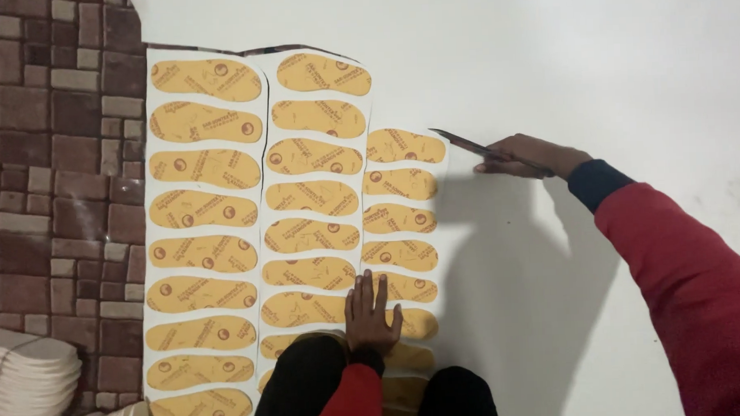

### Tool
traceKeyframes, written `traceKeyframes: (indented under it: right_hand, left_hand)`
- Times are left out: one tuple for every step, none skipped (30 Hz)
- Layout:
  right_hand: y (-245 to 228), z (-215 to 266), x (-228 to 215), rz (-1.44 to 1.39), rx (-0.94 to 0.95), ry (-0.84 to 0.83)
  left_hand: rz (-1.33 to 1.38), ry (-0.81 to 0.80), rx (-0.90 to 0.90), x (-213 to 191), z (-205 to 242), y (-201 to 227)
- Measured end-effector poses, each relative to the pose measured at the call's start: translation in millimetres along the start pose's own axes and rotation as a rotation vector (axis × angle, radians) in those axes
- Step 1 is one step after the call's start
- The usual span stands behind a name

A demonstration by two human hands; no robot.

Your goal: Cutting out individual shoe insoles from a large printed sheet using scissors

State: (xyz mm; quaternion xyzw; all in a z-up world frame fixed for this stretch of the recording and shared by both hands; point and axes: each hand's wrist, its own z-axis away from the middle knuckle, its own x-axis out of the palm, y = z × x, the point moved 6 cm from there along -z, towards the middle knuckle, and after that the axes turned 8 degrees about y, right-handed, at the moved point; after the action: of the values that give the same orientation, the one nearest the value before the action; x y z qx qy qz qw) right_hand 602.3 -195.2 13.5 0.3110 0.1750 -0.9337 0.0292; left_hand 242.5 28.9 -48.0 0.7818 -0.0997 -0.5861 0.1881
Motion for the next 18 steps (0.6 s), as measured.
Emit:
traceKeyframes:
  right_hand:
    - [-9, -3, -1, 0.001, -0.003, -0.007]
    - [-21, -6, -3, -0.026, -0.062, -0.015]
    - [-33, -9, -8, -0.052, -0.121, -0.019]
    - [-33, -9, -11, -0.049, -0.124, -0.022]
    - [-36, -11, -14, -0.001, -0.144, -0.023]
    - [-40, -13, -16, 0.047, -0.164, -0.024]
    - [-40, -15, -18, 0.052, -0.169, -0.029]
    - [-42, -17, -20, 0.073, -0.201, -0.018]
    - [-42, -18, -21, 0.090, -0.230, -0.007]
    - [-47, -17, -21, 0.090, -0.233, -0.012]
    - [-47, -16, -24, 0.135, -0.194, -0.014]
    - [-48, -15, -28, 0.179, -0.156, -0.016]
    - [-52, -15, -27, 0.183, -0.157, -0.019]
    - [-54, -15, -25, 0.227, -0.144, -0.031]
    - [-56, -14, -24, 0.271, -0.129, -0.046]
    - [-59, -13, -25, 0.276, -0.129, -0.050]
    - [-64, -17, -26, 0.258, -0.129, -0.050]
    - [-70, -20, -28, 0.240, -0.129, -0.049]
  left_hand:
    - [-0.003, -0.003, -0.006, 0, 2, -2]
    - [0.000, 0.000, -0.006, -1, 3, -2]
    - [0.005, 0.007, -0.006, 0, 1, -3]
    - [0.003, 0.008, -0.011, 1, 2, 1]
    - [0.015, -0.007, -0.019, 2, 2, 0]
    - [0.028, -0.022, -0.028, 3, 2, -1]
    - [0.024, -0.021, -0.036, 3, 2, -2]
    - [0.028, -0.022, -0.033, 4, 1, -2]
    - [0.032, -0.027, -0.026, 3, 1, -2]
    - [0.030, -0.029, -0.031, 4, 4, -4]
    - [0.031, -0.052, -0.040, 6, 5, -4]
    - [0.033, -0.075, -0.050, 8, 7, -3]
    - [0.034, -0.074, -0.055, 8, 7, -4]
    - [0.029, -0.061, -0.047, 6, 7, -3]
    - [0.026, -0.049, -0.041, 4, 6, -2]
    - [0.029, -0.049, -0.047, 5, 7, 0]
    - [0.019, -0.039, -0.039, 6, 7, -2]
    - [0.010, -0.030, -0.031, 7, 6, -4]
